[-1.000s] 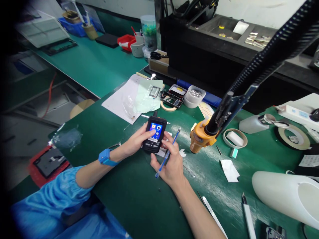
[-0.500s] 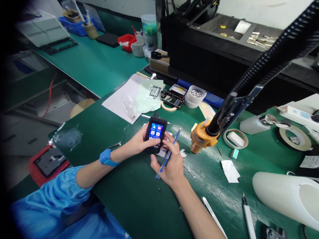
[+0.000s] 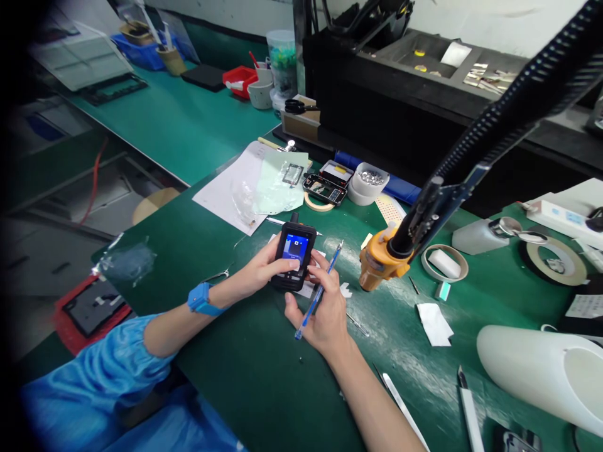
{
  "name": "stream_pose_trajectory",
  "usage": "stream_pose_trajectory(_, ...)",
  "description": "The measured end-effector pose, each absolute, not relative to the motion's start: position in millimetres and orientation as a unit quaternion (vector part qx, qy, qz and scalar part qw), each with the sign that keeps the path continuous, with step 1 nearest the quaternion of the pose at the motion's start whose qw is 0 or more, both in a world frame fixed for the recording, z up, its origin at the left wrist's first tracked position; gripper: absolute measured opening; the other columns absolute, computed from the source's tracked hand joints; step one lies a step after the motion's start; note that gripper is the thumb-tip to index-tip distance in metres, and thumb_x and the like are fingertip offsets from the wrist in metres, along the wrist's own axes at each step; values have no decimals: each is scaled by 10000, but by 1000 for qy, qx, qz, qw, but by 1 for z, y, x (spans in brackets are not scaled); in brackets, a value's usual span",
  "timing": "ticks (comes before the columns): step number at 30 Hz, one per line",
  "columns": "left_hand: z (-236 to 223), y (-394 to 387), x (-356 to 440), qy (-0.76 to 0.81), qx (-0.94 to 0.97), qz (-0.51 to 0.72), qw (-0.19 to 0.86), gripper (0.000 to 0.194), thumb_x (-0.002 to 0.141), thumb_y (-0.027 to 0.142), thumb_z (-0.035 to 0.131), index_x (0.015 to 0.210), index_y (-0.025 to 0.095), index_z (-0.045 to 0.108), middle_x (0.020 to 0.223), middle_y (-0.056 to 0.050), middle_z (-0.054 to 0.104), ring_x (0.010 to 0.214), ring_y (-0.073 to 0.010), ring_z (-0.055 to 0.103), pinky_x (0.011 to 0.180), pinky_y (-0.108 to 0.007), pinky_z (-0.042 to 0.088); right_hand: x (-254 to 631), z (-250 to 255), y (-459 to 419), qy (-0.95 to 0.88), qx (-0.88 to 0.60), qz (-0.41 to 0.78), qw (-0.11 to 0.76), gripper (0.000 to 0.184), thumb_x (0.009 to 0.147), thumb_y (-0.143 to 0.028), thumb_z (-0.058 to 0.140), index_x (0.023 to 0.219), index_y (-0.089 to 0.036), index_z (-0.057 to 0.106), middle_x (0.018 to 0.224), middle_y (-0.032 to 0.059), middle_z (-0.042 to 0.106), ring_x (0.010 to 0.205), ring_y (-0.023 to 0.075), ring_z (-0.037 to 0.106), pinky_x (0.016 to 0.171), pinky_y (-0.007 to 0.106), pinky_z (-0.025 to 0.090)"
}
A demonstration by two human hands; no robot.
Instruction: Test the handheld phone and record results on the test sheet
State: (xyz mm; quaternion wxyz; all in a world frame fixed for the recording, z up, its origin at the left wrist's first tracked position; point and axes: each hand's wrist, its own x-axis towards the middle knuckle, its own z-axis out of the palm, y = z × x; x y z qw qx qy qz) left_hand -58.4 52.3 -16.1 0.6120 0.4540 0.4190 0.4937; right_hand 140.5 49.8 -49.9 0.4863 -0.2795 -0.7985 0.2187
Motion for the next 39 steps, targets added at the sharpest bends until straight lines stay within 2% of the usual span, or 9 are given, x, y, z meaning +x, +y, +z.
stream_pose_trajectory(9, -14, 52, -57, 436, 483, 494, 577, 806, 900, 395, 884, 1624, 224, 572, 1376, -121, 780, 1240, -302, 759, 1027, -366, 628, 139, -52, 50, -793, -276, 224, 496, 762, 965, -178, 820, 1601, -312, 422, 1627, 204, 610, 1411, 340, 724, 827, 460, 778)
stream_pose_trajectory(22, -21, 52, -56, 414, 468, 499, 600, 788, 916, 461, 900, 1589, 216, 573, 1264, -121, 823, 1176, -308, 798, 963, -376, 641, 140, -52, 49, -792, -276, 237, 490, 773, 956, -158, 829, 1603, -308, 433, 1642, 216, 601, 1439, 355, 707, 851, 473, 774)
stream_pose_trajectory(27, -19, 52, -60, 418, 483, 477, 604, 791, 901, 403, 883, 1583, 199, 538, 1327, -124, 802, 1242, -312, 770, 1009, -375, 628, 140, -52, 49, -790, -277, 232, 495, 760, 964, -164, 822, 1600, -303, 431, 1628, 219, 601, 1419, 344, 715, 853, 472, 775)
stream_pose_trajectory(31, -17, 52, -62, 428, 485, 469, 601, 771, 944, 412, 824, 1610, 189, 507, 1395, -134, 773, 1330, -319, 727, 1073, -383, 605, 140, -51, 50, -794, -282, 224, 491, 771, 962, -179, 824, 1601, -317, 413, 1607, 224, 598, 1368, 342, 736, 815, 471, 772)
stream_pose_trajectory(34, -18, 52, -63, 425, 494, 463, 600, 749, 940, 430, 830, 1583, 187, 532, 1386, -135, 772, 1322, -325, 726, 1072, -392, 604, 140, -50, 50, -795, -284, 222, 488, 772, 962, -182, 820, 1597, -324, 405, 1594, 220, 603, 1357, 341, 740, 805, 462, 769)
stream_pose_trajectory(39, -19, 53, -62, 419, 493, 468, 603, 822, 892, 435, 886, 1600, 199, 543, 1345, -123, 790, 1283, -327, 741, 1053, -399, 614, 141, -51, 50, -798, -286, 222, 482, 780, 959, -185, 831, 1595, -328, 403, 1597, 227, 602, 1372, 339, 735, 813, 471, 771)
